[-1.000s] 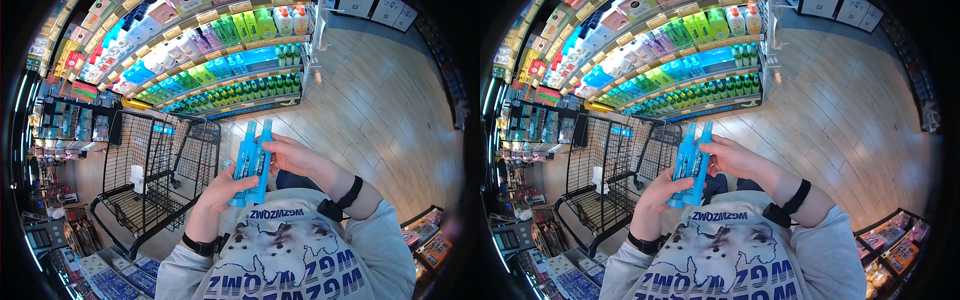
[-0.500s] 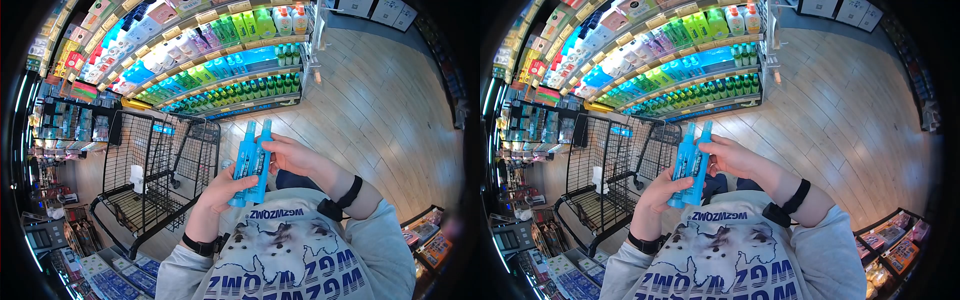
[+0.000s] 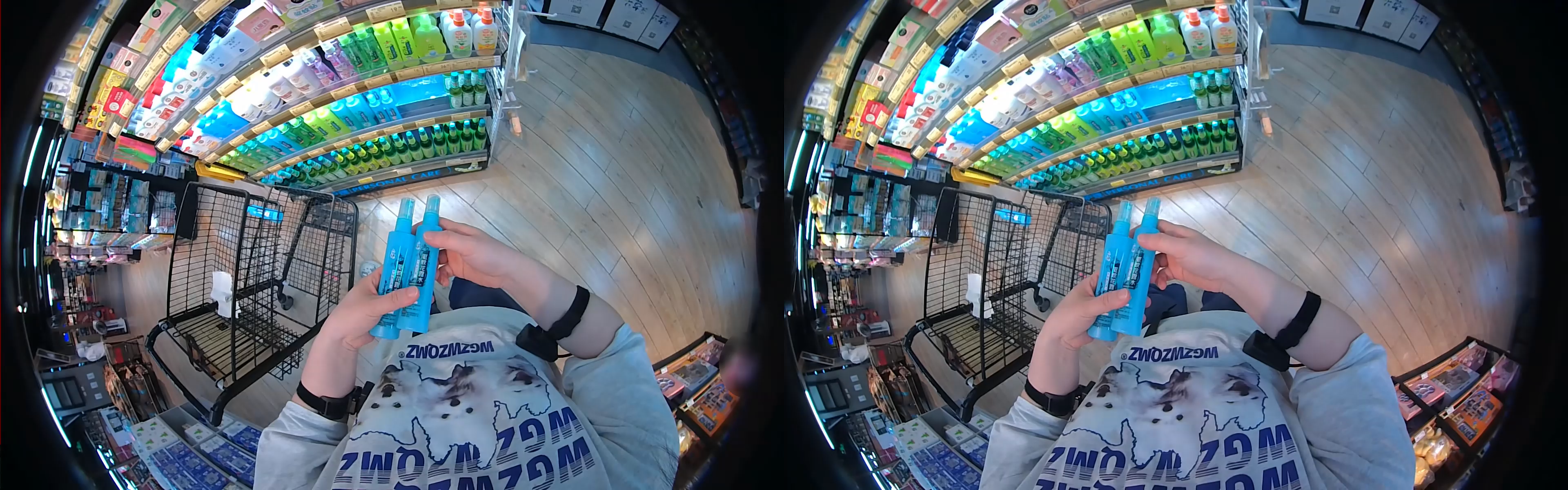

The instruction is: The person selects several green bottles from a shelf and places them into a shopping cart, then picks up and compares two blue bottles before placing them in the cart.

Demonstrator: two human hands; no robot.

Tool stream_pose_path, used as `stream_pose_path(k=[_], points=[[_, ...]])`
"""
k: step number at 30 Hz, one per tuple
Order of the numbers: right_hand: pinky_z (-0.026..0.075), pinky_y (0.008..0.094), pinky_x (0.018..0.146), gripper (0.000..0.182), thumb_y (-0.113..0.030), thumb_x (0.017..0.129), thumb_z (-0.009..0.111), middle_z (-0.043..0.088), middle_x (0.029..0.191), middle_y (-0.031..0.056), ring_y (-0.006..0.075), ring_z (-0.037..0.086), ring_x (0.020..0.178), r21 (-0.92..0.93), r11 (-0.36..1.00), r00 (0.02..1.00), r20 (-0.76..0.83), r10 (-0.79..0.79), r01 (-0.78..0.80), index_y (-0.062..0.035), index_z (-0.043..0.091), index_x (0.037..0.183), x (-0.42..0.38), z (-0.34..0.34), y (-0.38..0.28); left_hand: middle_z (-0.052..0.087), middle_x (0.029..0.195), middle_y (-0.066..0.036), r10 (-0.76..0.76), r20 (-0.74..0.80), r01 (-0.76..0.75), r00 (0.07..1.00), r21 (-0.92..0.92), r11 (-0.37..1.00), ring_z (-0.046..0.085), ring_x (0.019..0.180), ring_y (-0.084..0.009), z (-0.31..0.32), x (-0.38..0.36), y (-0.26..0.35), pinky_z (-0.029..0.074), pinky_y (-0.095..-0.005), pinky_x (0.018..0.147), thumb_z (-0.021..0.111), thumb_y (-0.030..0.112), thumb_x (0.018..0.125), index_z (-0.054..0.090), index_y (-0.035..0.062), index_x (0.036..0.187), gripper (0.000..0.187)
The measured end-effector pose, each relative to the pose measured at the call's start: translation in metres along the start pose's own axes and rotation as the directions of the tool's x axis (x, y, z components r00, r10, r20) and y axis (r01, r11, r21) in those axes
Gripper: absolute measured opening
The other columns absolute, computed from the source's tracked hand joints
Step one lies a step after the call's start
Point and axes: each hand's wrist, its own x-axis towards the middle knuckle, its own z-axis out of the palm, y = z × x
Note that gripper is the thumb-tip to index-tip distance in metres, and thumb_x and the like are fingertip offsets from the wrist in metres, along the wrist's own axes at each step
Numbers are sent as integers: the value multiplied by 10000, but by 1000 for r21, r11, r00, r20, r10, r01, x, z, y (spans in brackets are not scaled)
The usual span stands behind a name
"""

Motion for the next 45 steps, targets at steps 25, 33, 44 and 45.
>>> stream_pose_path(k=[25, 33, 44, 45], points=[[424, 257, 564, 399, -302, 937, 499, 584, 890, 37, 123, 552, 697, 94, 982, 975, -141, 173, -161, -57, 432, 1245, 47, -61, 41, 644, 993, -89, -188, -59, 184, 980, -69, 980, 635, 877, -155, -39, 66, -32, 535, -299, 753, 754, 186, 771, 536, 48, 1160, 467], [396, 248, 556, 370, -265, 944, 479, 555, 870, 40, 114, 499, 652, 114, 971, 941, -249, 231, -208, -50, 431, 1241, 69, -97, 68, 637, 1005, -56, -251, -2, 251, 968, -54, 967, 619, 900, -131, -84, 116, -60, 516, -279, 762, 734, 178, 791, 565, 56, 1146, 412], [374, 224, 555, 336, -285, 939, 500, 539, 841, 11, 86, 476, 643, 96, 972, 891, -388, 236, -216, -76, 479, 1200, 117, -151, 100, 625, 1002, -24, -247, 23, 248, 969, -95, 964, 599, 875, -93, -126, 188, -91, 506, -259, 754, 736, 163, 785, 546, 50, 1150, 427], [373, 222, 555, 346, -298, 933, 509, 537, 839, 11, 84, 474, 642, 77, 975, 894, -390, 220, -206, -76, 482, 1198, 120, -154, 102, 625, 1020, -26, -223, 26, 224, 975, -106, 969, 598, 882, -91, -129, 192, -96, 504, -257, 761, 730, 162, 790, 545, 50, 1156, 425]])
